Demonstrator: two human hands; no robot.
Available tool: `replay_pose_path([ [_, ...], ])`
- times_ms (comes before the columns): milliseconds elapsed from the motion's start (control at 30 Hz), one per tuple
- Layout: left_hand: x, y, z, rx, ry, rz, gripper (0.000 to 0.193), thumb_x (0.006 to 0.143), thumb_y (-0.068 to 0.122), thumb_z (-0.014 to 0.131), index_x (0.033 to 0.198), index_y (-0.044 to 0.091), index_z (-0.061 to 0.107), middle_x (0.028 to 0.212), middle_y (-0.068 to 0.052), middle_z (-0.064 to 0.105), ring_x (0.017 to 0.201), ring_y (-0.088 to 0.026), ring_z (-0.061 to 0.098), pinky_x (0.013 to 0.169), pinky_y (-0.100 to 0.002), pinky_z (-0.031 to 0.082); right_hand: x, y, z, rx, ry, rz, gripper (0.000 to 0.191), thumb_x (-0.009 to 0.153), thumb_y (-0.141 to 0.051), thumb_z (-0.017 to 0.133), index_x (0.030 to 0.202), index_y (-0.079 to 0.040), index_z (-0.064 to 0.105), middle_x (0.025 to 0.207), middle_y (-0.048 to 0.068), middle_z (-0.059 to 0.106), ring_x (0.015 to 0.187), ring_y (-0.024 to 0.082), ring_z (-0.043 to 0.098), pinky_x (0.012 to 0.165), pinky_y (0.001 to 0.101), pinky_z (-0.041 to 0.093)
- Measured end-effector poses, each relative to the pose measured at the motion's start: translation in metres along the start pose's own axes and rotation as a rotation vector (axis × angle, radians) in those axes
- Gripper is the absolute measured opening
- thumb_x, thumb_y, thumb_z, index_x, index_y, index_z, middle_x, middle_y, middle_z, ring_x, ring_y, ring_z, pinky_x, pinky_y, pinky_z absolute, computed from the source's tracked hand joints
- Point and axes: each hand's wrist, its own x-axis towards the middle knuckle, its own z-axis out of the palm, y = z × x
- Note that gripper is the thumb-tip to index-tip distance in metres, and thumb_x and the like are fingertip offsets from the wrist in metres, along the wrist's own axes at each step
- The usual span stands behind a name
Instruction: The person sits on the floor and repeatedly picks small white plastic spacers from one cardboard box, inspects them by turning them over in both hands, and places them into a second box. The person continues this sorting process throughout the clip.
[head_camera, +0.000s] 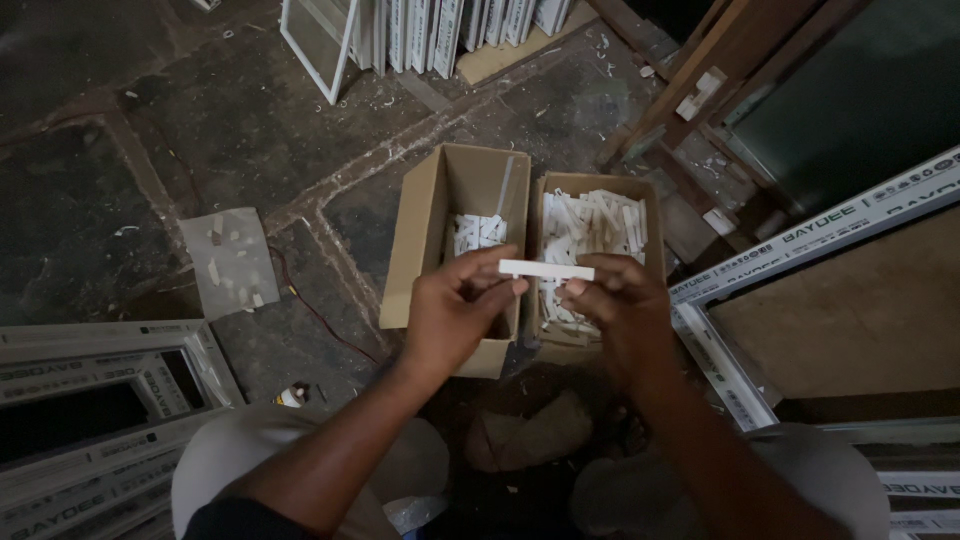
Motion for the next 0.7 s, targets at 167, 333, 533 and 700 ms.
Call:
replay_pose_path([
  [167,0.001,-0.006,-0.003,-0.142,0.029,-0.151,0.042,0.092,0.002,0.076,0.133,0.003,0.069,0.100,-0.010,0.079,0.086,-0.010,0.071,0.074,-0.025,0.056,-0.001,0.002,-0.001,0.001,-0.066,-0.019,0.028,0.086,0.002,0.073,0.113,0.001,0.068,0.099,0.017,0.076,0.089,0.024,0.078,0.080,0.0365,0.067],
  [333,0.003,-0.004,-0.001,-0.276,0.017,-0.182,0.049,0.091,-0.001,0.075,0.138,0.002,0.062,0.100,-0.010,0.080,0.091,-0.010,0.073,0.082,-0.025,0.059,-0.001,0.001,-0.002,-0.045,-0.057,-0.025,0.026,0.090,0.000,0.071,0.115,0.000,0.067,0.099,0.018,0.077,0.086,0.025,0.077,0.075,0.0368,0.066],
  [533,0.004,0.002,0.000,-0.256,0.038,-0.192,0.046,0.091,0.000,0.076,0.135,0.000,0.063,0.098,-0.012,0.079,0.089,-0.010,0.073,0.079,-0.024,0.057,0.001,-0.002,-0.003,0.069,-0.039,-0.002,0.030,0.094,-0.003,0.061,0.124,-0.003,0.067,0.103,0.019,0.075,0.089,0.025,0.077,0.079,0.0375,0.065],
  [700,0.005,0.005,-0.002,-0.210,0.048,-0.213,0.040,0.091,0.001,0.075,0.130,0.001,0.064,0.095,-0.011,0.079,0.087,-0.010,0.073,0.076,-0.024,0.058,0.003,-0.004,-0.005,0.186,-0.074,-0.009,0.032,0.094,-0.006,0.060,0.124,-0.001,0.069,0.101,0.020,0.077,0.089,0.027,0.078,0.080,0.0381,0.066],
])
